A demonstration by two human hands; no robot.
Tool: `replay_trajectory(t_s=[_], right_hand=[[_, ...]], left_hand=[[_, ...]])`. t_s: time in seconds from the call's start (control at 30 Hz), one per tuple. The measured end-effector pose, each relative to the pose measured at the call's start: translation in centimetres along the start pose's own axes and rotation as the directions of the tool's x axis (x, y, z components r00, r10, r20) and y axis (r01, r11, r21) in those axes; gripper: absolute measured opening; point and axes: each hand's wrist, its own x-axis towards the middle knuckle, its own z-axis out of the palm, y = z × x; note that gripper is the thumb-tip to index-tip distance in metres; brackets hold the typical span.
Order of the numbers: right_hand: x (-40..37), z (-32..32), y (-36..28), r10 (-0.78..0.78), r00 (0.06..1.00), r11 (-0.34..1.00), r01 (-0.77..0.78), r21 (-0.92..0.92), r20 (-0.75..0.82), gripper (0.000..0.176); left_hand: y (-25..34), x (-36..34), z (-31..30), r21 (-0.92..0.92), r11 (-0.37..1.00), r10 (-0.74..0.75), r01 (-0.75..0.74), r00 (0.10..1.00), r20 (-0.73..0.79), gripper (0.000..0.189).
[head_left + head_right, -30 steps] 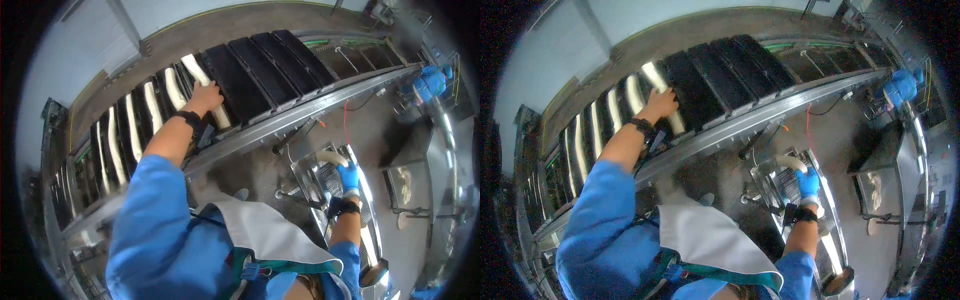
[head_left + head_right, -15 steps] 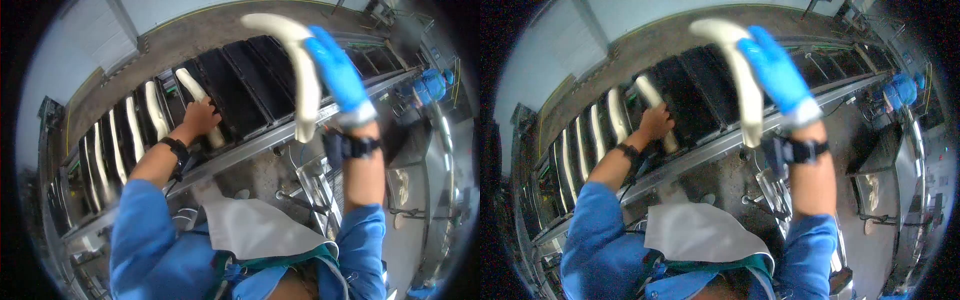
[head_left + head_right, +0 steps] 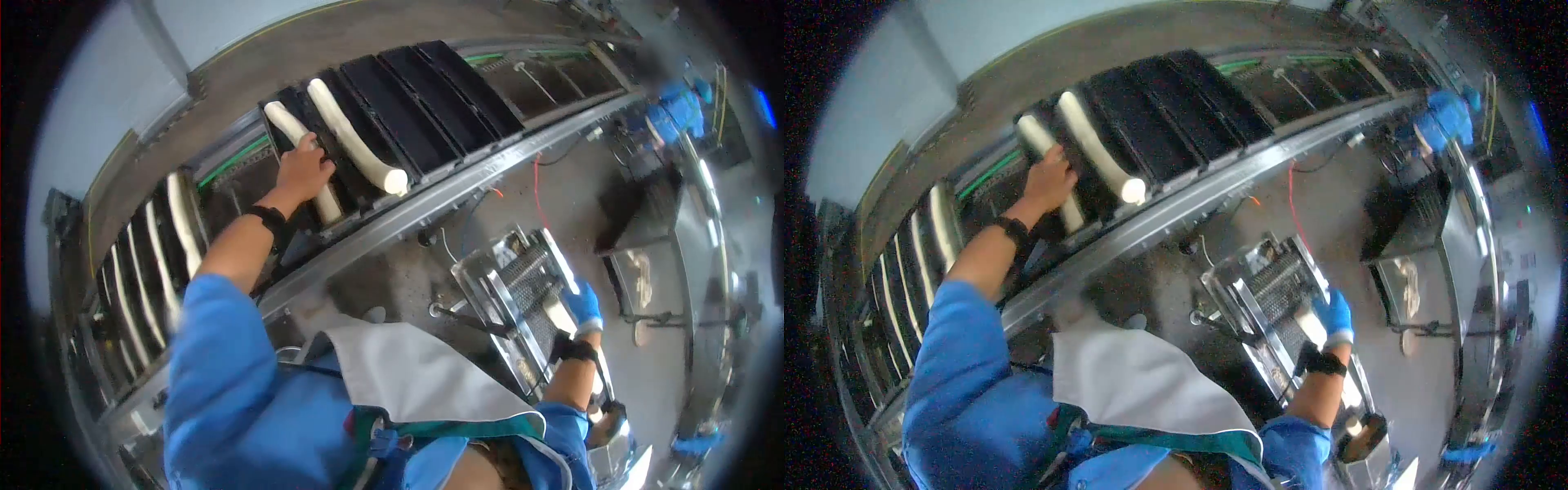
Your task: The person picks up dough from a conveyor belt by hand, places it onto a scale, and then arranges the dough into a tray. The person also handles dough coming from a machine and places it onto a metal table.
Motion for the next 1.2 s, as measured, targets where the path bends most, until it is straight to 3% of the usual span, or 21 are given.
replay_trajectory(t_s=[0.03,0.07,0.1,0.13,0.17,0.2,0.27,0.3,0.4,0.43,0.53,0.6,0.67,0.73,0.77,0.9,0.93,1.0,1.07,1.1,1.2], right_hand=[[-0.9,0.1,3.3,0.061,0.985,0.997,-0.054,-0.048,0.163,0.052],[-2.2,0.7,6.1,0.132,0.938,0.99,-0.106,-0.096,0.32,0.056],[-3.2,2.8,9.1,0.14,0.937,0.984,-0.095,-0.153,0.321,0.057],[-5.3,3.8,9.5,0.001,0.979,0.976,-0.046,0.213,0.205,0.055],[-6.0,4.2,10.1,0.049,0.991,0.998,-0.043,-0.052,0.128,0.055],[-6.6,2.9,5.2,0.079,0.996,0.948,-0.061,-0.313,0.046,0.056],[-6.2,3.3,0.7,0.293,0.956,0.87,-0.258,-0.42,0.021,0.05],[-6.2,3.4,-0.8,0.263,0.964,0.907,-0.257,-0.332,-0.028,0.046],[-7.1,4.0,-3.7,0.163,0.972,0.971,-0.188,-0.146,-0.169,0.039],[-6.9,3.9,-4.4,0.208,0.967,0.97,-0.223,-0.095,-0.145,0.037],[-6.1,2.2,-7.1,0.103,0.991,0.927,-0.125,-0.353,-0.08,0.034],[-4.6,4.6,-5.7,-0.021,0.988,0.96,-0.023,-0.278,-0.155,0.036],[-3.2,4.1,-8.5,-0.032,0.999,0.978,0.036,-0.206,0.024,0.039],[-2.0,4.7,-12.0,0.003,1.0,0.955,0.006,-0.298,0.03,0.035],[-1.2,4.4,-13.9,0.147,0.98,0.955,-0.106,-0.276,0.133,0.03],[-1.7,5.3,-13.8,0.069,0.995,0.997,-0.067,0.026,-0.069,0.035],[-1.2,4.3,-13.6,0.199,0.98,0.966,-0.195,0.171,-0.008,0.036],[-0.6,1.3,-13.1,0.147,0.945,0.904,-0.007,0.428,-0.293,0.033],[0.0,-5.2,-15.3,0.09,0.926,0.69,0.207,0.694,-0.366,0.029],[-0.3,-9.1,-18.1,0.101,0.923,0.636,0.227,0.738,-0.372,0.026],[-1.3,-16.9,-25.4,0.113,0.89,0.523,0.324,0.788,-0.441,0.021]], left_hand=[[0.4,0.8,0.2,0.005,1.0,0.029,-0.028,0.999,-0.019,0.037],[0.8,1.7,0.6,0.013,0.997,0.073,-0.072,0.988,-0.139,0.037],[1.2,2.5,1.3,0.021,0.993,0.117,-0.115,0.96,-0.256,0.039],[2.3,3.1,1.3,0.031,0.987,0.157,-0.157,0.916,-0.37,0.04],[3.4,3.5,1.4,0.064,0.976,0.218,-0.21,0.902,-0.373,0.045],[5.0,4.3,1.2,0.024,0.954,0.288,-0.298,0.894,-0.343,0.045],[8.0,5.6,1.0,-0.062,0.888,0.422,-0.456,0.86,-0.286,0.044],[9.3,6.4,1.7,-0.089,0.808,0.529,-0.582,0.785,-0.322,0.043],[12.6,8.6,2.2,-0.148,0.806,0.567,-0.574,0.819,-0.09,0.039],[13.3,9.7,2.8,-0.099,0.836,0.539,-0.539,0.842,-0.035,0.037],[15.0,12.5,2.5,-0.052,0.885,0.461,-0.463,0.854,0.24,0.039],[15.9,13.7,2.3,-0.047,0.889,0.438,-0.456,0.813,0.383,0.043],[16.3,14.6,2.9,0.027,0.871,0.425,-0.491,0.78,0.459,0.046],[16.4,13.9,2.2,0.029,0.857,0.433,-0.515,0.749,0.501,0.053],[15.9,14.2,3.4,0.081,0.859,0.399,-0.505,0.761,0.511,0.051],[14.1,12.9,2.6,0.311,0.729,0.431,-0.609,0.762,0.483,0.035],[13.8,12.8,2.2,0.376,0.684,0.453,-0.625,0.768,0.454,0.034],[12.5,13.4,2.9,0.451,0.636,0.48,-0.626,0.779,0.403,0.028],[11.5,13.1,3.0,0.456,0.636,0.506,-0.623,0.782,0.364,0.025],[11.8,11.9,1.9,0.502,0.586,0.48,-0.636,0.771,0.418,0.031],[10.6,9.6,1.6,0.273,0.723,0.46,-0.635,0.737,0.495,0.038]])
